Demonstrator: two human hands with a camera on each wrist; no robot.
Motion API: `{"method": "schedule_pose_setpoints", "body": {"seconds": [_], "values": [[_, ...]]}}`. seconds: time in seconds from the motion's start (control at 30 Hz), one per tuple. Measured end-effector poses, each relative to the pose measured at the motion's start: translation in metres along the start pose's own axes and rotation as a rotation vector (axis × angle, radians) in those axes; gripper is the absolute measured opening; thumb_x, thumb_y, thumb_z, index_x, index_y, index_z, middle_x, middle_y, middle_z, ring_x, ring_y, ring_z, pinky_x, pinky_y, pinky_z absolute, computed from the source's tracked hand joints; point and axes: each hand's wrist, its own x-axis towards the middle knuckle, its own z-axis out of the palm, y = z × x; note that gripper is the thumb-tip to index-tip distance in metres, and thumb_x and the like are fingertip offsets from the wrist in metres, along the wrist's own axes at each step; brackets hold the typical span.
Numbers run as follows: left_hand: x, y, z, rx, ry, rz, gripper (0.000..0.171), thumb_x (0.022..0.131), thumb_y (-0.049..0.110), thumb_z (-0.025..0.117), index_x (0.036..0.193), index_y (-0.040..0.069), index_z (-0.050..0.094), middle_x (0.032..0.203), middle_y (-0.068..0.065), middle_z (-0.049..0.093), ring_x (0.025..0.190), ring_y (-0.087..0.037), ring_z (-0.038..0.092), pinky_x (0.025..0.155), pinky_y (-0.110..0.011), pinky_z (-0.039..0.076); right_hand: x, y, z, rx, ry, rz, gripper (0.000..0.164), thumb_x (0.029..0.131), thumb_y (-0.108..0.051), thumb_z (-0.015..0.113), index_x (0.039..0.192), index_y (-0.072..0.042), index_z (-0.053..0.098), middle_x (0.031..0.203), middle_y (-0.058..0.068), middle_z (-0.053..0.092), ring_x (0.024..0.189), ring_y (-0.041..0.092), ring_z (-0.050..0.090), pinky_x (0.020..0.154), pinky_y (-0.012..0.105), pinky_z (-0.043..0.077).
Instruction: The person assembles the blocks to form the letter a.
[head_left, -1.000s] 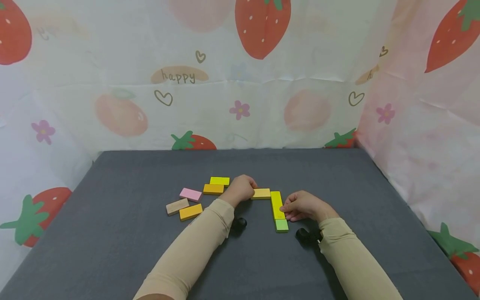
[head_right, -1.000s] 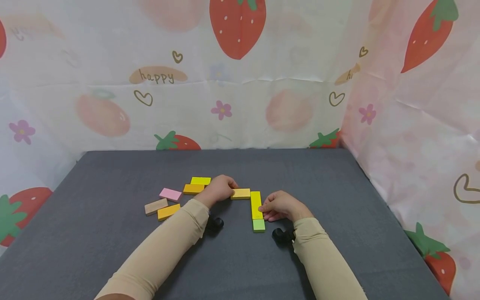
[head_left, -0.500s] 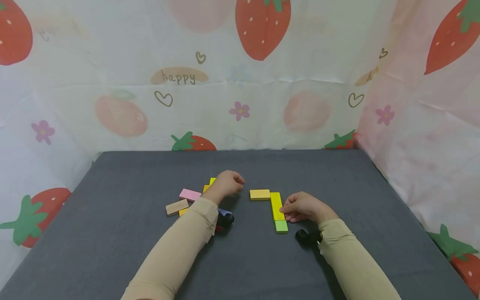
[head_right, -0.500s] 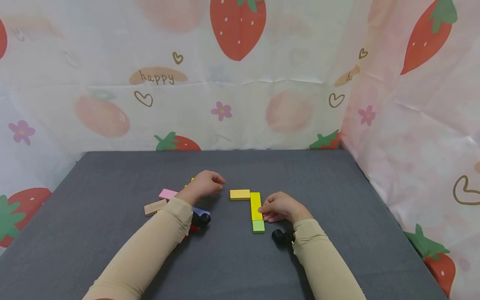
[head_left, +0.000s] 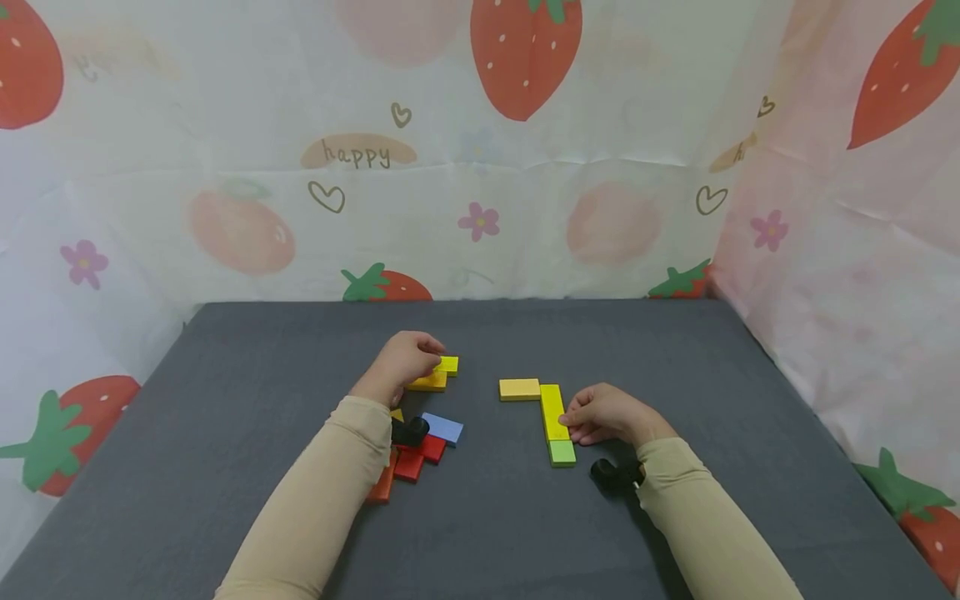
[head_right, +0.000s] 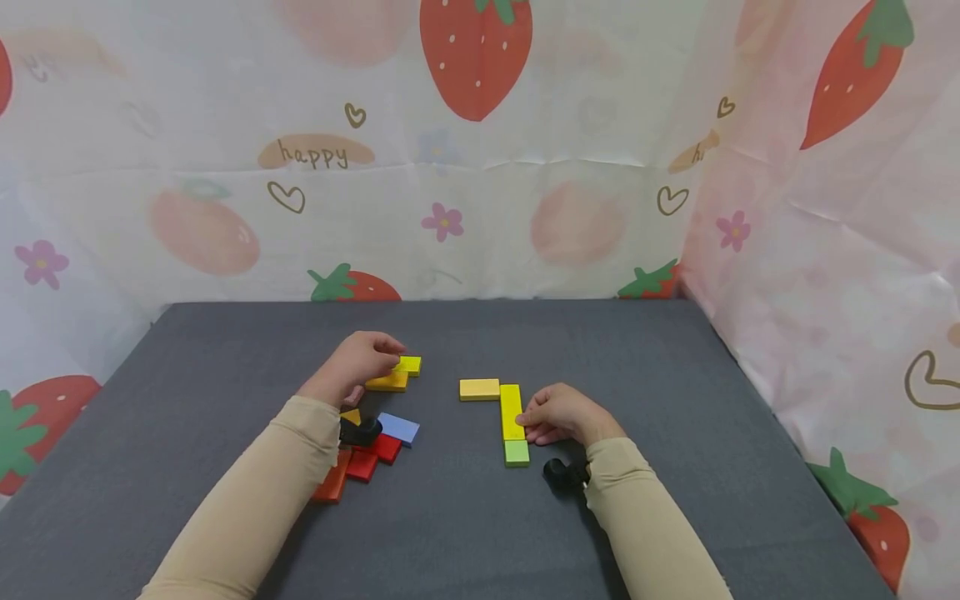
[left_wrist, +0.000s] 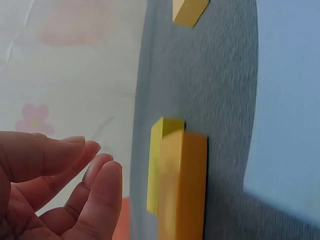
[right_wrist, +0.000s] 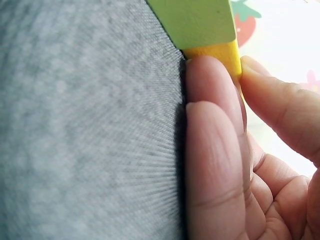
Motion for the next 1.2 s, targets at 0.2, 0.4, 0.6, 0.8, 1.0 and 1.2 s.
{"method": "schedule_pose_setpoints", "body": {"seconds": [0.2, 0.4, 0.6, 0.8, 1.0, 1.2], "values": [[-0.002, -0.011, -0.011, 0.038, 0.028, -0.009, 0.025, 0.089, 0.012, 0.056, 0.114, 0.007, 0.061, 0.116, -0.012, 0.057, 0.096, -0.025, 0.059, 0.085, -0.037, 0.047, -0.001, -0.001, 0.000, -0.002, 0.005, 0.000, 0.017, 0.080, -0.019, 0.070, 0.081, -0.004, 0.062, 0.070, 0.008, 0.063, 0.058, 0.015, 0.060, 0.059, 0.029, 0.052], [-0.001, -0.021, -0.017, 0.054, 0.063, -0.053, 0.028, 0.087, 0.011, 0.059, 0.115, 0.007, 0.061, 0.113, -0.013, 0.057, 0.095, -0.025, 0.056, 0.084, -0.037, 0.047, 0.000, 0.001, 0.000, -0.004, 0.003, -0.009, 0.017, 0.079, -0.019, 0.070, 0.081, -0.004, 0.063, 0.070, 0.008, 0.063, 0.057, 0.015, 0.059, 0.059, 0.028, 0.052], [-0.001, -0.028, -0.018, 0.060, 0.060, -0.079, 0.029, 0.085, 0.011, 0.062, 0.114, 0.006, 0.063, 0.114, -0.013, 0.059, 0.094, -0.024, 0.054, 0.082, -0.035, 0.047, 0.000, 0.000, 0.000, -0.003, 0.005, -0.007, 0.017, 0.080, -0.019, 0.070, 0.080, -0.004, 0.062, 0.070, 0.008, 0.063, 0.057, 0.015, 0.059, 0.059, 0.028, 0.052], [0.000, -0.031, -0.018, 0.107, 0.059, -0.093, 0.028, 0.084, 0.015, 0.064, 0.111, 0.006, 0.064, 0.111, -0.013, 0.060, 0.093, -0.025, 0.055, 0.081, -0.035, 0.047, 0.000, 0.001, 0.001, 0.000, 0.007, -0.016, 0.017, 0.080, -0.019, 0.069, 0.079, -0.003, 0.062, 0.069, 0.008, 0.062, 0.057, 0.015, 0.059, 0.058, 0.029, 0.052], [0.002, -0.037, -0.018, 0.148, 0.038, -0.108, 0.031, 0.081, 0.016, 0.068, 0.111, 0.006, 0.065, 0.114, -0.013, 0.059, 0.100, -0.026, 0.051, 0.089, -0.040, 0.043, -0.001, 0.001, 0.001, 0.009, -0.005, -0.025, 0.017, 0.080, -0.018, 0.070, 0.079, -0.003, 0.063, 0.069, 0.008, 0.063, 0.057, 0.015, 0.059, 0.059, 0.029, 0.052], [0.003, -0.038, -0.019, 0.176, 0.026, -0.094, 0.031, 0.081, 0.017, 0.068, 0.110, 0.006, 0.066, 0.113, -0.013, 0.059, 0.098, -0.025, 0.051, 0.086, -0.038, 0.044, -0.001, 0.000, 0.000, 0.007, -0.018, -0.021, 0.019, 0.079, -0.021, 0.070, 0.080, -0.003, 0.063, 0.069, 0.007, 0.063, 0.057, 0.014, 0.059, 0.060, 0.028, 0.052]]}}
